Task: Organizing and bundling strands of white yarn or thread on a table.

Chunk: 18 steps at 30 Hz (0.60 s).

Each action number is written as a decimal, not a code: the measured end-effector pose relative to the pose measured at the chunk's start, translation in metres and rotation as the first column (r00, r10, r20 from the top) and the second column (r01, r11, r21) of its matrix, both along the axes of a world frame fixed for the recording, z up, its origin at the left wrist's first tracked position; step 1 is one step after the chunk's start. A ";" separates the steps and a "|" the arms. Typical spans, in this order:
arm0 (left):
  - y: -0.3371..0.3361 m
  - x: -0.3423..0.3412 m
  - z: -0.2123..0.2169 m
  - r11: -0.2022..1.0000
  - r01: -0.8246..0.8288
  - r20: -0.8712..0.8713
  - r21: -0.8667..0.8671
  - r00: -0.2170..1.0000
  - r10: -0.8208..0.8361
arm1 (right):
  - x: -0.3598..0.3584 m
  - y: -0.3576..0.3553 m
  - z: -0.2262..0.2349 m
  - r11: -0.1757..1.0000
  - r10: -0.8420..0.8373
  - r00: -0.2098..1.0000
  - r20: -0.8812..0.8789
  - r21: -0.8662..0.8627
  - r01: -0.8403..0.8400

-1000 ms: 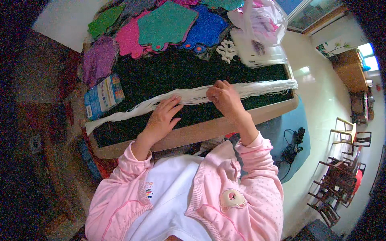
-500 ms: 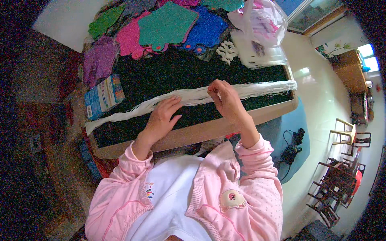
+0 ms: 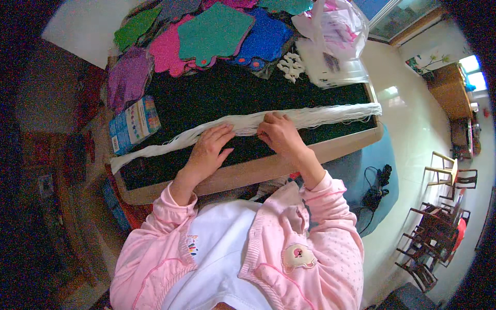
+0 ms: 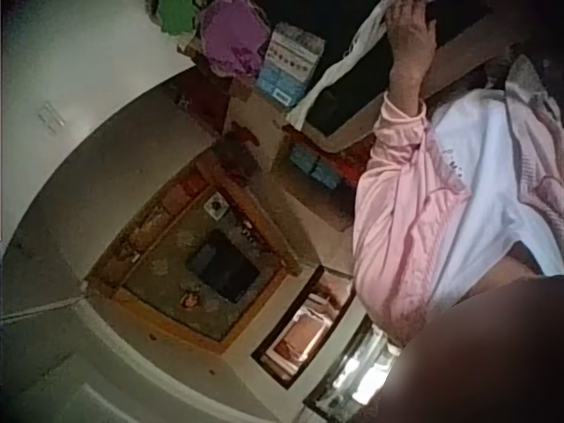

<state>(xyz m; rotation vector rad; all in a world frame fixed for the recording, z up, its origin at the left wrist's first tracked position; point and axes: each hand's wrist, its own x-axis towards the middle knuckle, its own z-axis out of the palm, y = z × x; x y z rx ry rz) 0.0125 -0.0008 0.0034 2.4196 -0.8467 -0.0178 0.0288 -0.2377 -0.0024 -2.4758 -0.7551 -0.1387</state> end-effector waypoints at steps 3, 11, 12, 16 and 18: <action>0.001 0.000 -0.001 1.000 -0.001 -0.012 -0.003 1.000 0.000 | -0.003 0.000 0.004 1.000 -0.004 1.000 -0.026 0.012 0.004; 0.000 -0.001 0.001 1.000 0.005 0.004 0.013 1.000 -0.005 | -0.004 0.002 0.002 0.999 0.016 1.000 -0.005 0.034 -0.016; 0.000 -0.001 0.000 1.000 0.003 0.005 0.014 1.000 -0.003 | -0.003 0.003 0.002 1.000 0.009 1.000 -0.009 0.015 -0.009; 0.001 -0.001 -0.003 1.000 0.006 0.006 0.011 1.000 -0.006 | -0.009 0.007 0.018 1.000 0.026 0.996 -0.085 0.011 -0.026; 0.000 -0.001 -0.001 1.000 0.007 0.006 0.009 1.000 -0.007 | -0.011 0.005 0.024 0.994 0.056 0.994 -0.089 0.100 -0.047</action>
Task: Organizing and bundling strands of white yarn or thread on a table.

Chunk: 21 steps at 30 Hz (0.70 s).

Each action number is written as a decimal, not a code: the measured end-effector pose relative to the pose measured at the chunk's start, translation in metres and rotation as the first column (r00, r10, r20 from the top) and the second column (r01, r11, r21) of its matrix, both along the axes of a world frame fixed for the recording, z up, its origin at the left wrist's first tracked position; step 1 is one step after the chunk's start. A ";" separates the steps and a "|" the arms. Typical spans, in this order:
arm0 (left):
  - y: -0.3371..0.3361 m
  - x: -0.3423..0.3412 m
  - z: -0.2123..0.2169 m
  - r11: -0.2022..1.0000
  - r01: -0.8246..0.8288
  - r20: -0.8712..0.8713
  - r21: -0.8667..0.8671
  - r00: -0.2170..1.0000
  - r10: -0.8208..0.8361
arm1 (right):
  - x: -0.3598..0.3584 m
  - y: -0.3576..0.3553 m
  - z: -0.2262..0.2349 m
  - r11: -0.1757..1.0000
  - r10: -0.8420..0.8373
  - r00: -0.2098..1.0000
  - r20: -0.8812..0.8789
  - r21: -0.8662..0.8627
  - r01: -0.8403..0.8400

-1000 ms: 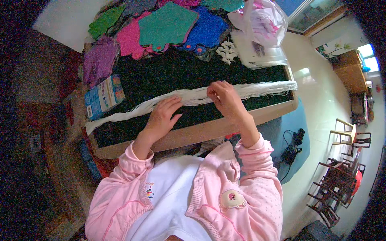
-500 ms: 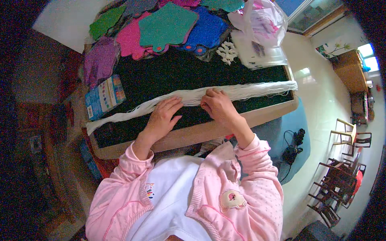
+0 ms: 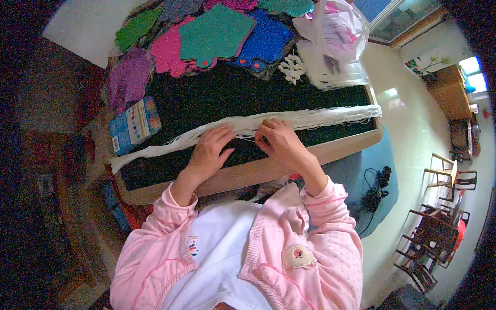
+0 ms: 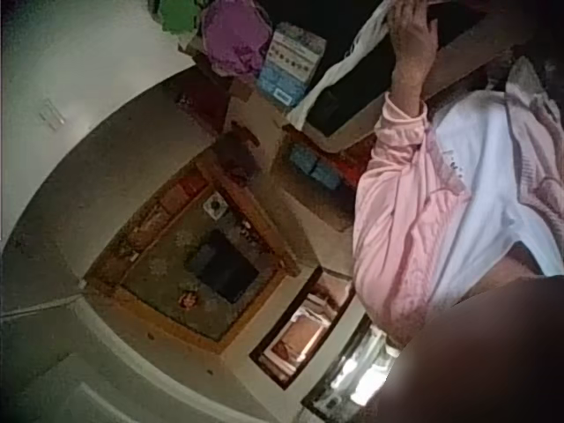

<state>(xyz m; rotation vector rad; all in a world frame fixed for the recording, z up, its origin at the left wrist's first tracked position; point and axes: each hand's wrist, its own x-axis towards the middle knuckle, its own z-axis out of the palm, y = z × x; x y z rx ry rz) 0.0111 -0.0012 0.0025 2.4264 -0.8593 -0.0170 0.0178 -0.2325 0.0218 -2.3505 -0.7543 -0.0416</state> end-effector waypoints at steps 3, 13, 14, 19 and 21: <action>-0.014 -0.003 0.012 0.977 -0.069 -0.037 -0.200 0.997 0.063 | -0.007 0.002 0.015 0.979 -0.003 0.949 -0.317 0.194 0.068; -0.038 -0.004 0.039 0.862 -0.092 -0.119 -0.499 0.992 0.037 | 0.017 0.029 -0.008 0.923 0.198 0.949 -0.244 0.371 -0.097; -0.041 -0.005 0.041 0.855 -0.062 -0.109 -0.515 0.994 0.007 | 0.022 0.034 -0.017 0.889 0.287 0.943 -0.168 0.414 -0.196; -0.049 -0.005 0.038 0.885 -0.006 0.018 -0.465 1.000 0.016 | 0.033 0.049 -0.033 0.732 0.513 0.805 -0.297 0.641 -0.230; -0.045 -0.001 0.043 0.910 0.000 0.056 -0.414 0.998 0.026 | 0.033 0.050 -0.039 0.757 0.533 0.815 -0.229 0.560 -0.337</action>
